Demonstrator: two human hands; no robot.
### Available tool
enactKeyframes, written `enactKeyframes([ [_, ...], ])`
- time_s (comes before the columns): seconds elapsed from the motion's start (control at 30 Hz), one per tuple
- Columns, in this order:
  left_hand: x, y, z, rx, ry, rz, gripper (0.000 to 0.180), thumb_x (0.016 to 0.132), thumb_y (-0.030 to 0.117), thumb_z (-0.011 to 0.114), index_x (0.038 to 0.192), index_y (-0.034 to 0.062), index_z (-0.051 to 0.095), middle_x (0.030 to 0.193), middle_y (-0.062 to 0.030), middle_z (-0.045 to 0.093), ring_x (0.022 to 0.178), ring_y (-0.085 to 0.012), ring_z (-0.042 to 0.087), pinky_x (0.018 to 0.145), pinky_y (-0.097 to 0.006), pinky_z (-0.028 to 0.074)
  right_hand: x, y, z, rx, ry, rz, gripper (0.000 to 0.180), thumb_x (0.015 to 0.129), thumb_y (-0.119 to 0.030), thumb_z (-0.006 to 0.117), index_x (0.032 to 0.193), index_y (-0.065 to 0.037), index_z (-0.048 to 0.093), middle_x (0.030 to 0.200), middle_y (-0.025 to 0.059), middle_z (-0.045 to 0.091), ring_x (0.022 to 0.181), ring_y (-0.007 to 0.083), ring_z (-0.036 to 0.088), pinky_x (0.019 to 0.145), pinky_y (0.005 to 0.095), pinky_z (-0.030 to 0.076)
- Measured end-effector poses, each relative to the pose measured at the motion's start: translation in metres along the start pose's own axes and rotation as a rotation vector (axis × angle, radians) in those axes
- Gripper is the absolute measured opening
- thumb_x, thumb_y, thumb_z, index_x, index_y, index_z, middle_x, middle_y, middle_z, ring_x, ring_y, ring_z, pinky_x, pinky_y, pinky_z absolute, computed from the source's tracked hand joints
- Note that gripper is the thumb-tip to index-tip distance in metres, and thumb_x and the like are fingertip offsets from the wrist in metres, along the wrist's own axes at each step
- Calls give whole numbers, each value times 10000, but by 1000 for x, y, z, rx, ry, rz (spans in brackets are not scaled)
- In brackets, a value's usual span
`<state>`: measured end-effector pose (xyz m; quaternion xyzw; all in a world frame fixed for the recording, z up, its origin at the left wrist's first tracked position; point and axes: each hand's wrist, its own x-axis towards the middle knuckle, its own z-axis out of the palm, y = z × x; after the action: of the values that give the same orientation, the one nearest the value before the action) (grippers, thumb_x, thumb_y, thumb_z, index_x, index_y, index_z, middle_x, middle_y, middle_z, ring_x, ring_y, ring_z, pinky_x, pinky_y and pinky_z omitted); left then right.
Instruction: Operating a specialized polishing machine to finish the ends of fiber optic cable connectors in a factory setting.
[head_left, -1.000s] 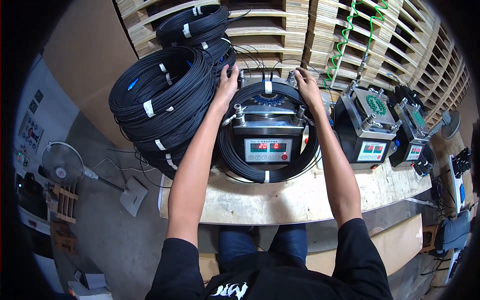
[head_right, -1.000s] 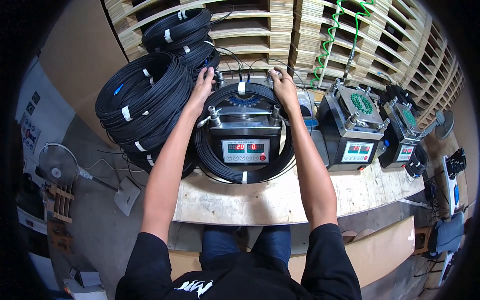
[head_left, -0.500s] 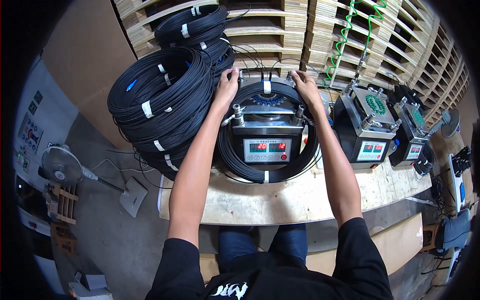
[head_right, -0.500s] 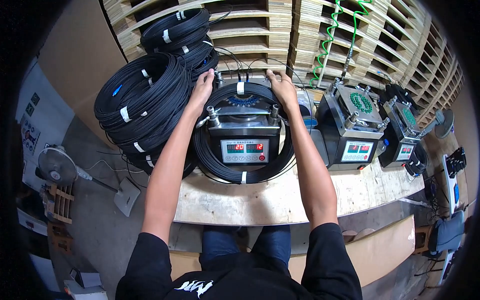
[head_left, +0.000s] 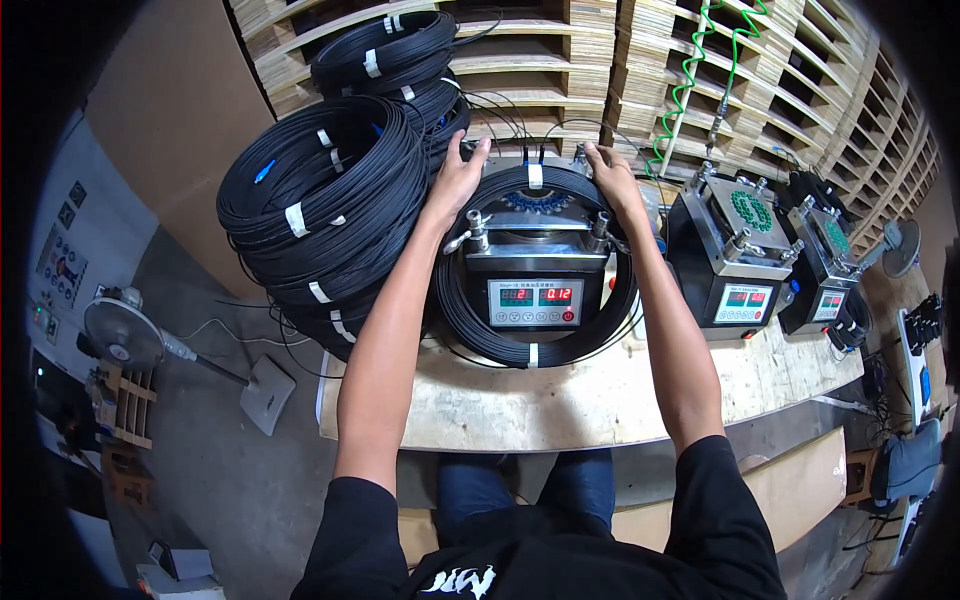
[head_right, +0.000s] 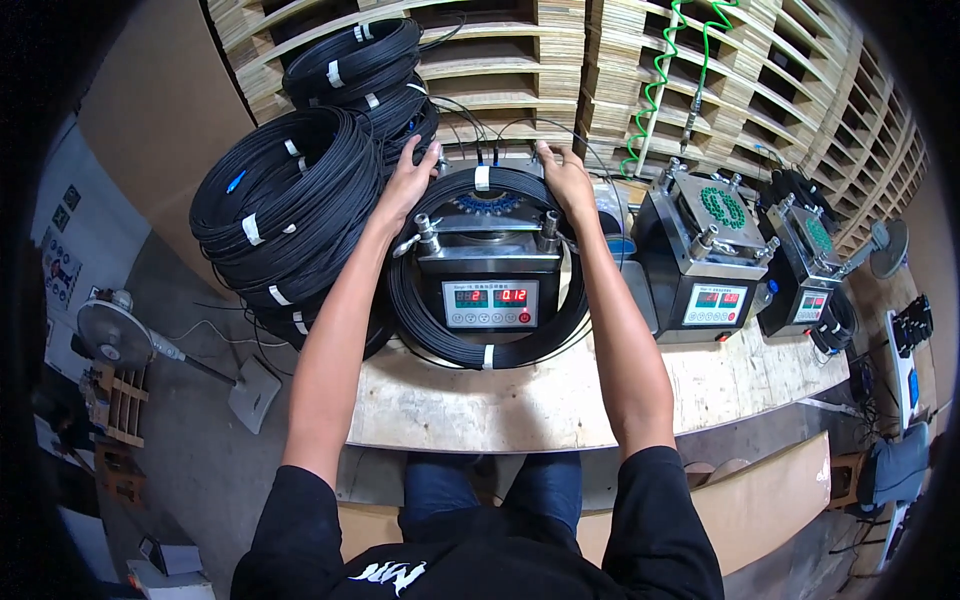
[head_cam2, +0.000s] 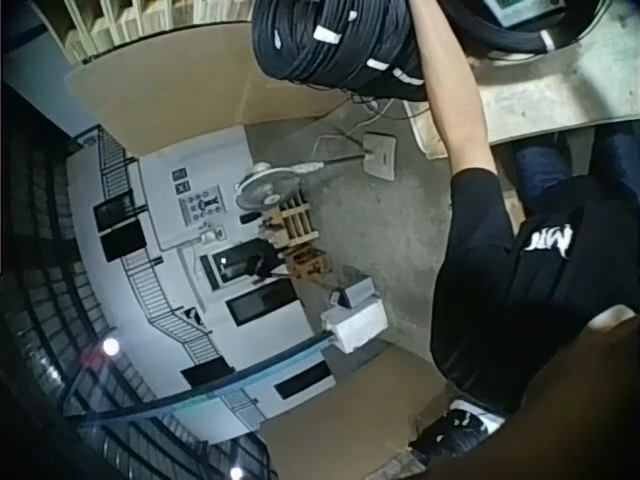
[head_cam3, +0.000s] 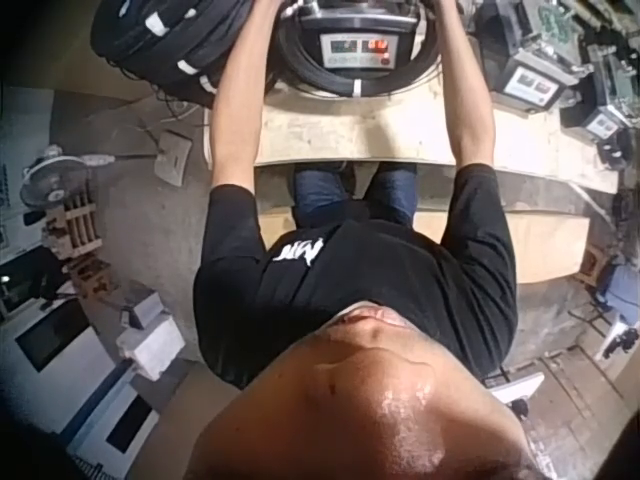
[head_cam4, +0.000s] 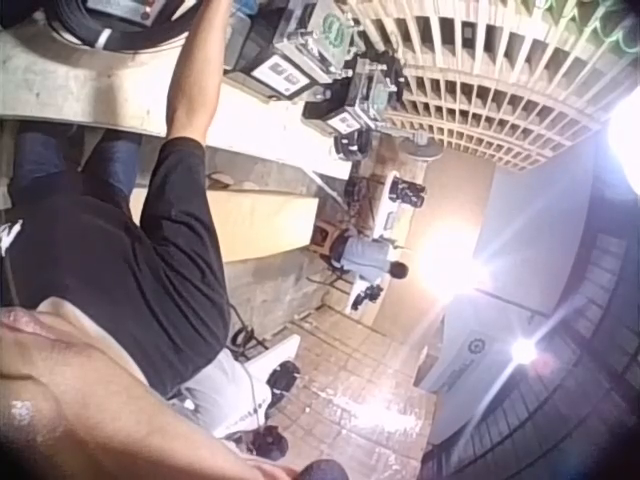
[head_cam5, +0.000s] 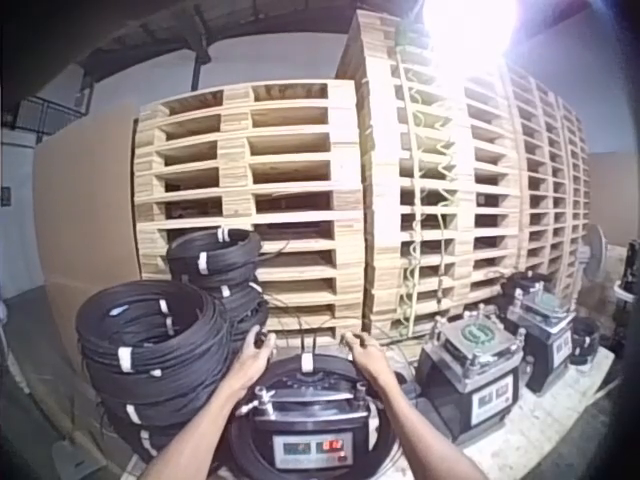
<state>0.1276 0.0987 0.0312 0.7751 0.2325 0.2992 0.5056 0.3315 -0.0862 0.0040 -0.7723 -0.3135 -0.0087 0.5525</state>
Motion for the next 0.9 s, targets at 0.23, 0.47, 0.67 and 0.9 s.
enactKeyframes([
  [0.23,2,-3,2,95,40,8,904,947,684,479,1559,50,277,1311,-242,573,1216,-320,549,1093,-407,361,6,6,3,-3,-44,-10,597,992,-543,507,1302,-48,628,1237,257,653,1220,367,603,1031,383,442],
  [0.47,-4,4,-2,153,39,-36,935,941,688,482,1579,59,214,1330,-280,576,1319,-377,505,1129,-414,329,-1,-3,2,213,-74,30,575,982,-509,562,1267,-15,639,1185,253,671,1158,332,635,1010,369,449],
  [0.67,-6,13,-2,68,-93,-55,937,942,649,506,1569,26,198,1482,-346,404,1395,-422,416,1140,-420,339,-1,2,-1,39,18,-9,573,987,-522,545,1276,-34,633,1220,257,654,1185,361,619,1006,385,458],
  [0.9,-1,-1,-1,106,88,10,847,971,631,489,1565,69,267,1478,-297,440,1381,-365,441,1139,-406,323,6,10,5,25,-94,-39,562,1017,-503,491,1284,-25,616,1196,253,665,1177,353,623,1001,377,458],
])
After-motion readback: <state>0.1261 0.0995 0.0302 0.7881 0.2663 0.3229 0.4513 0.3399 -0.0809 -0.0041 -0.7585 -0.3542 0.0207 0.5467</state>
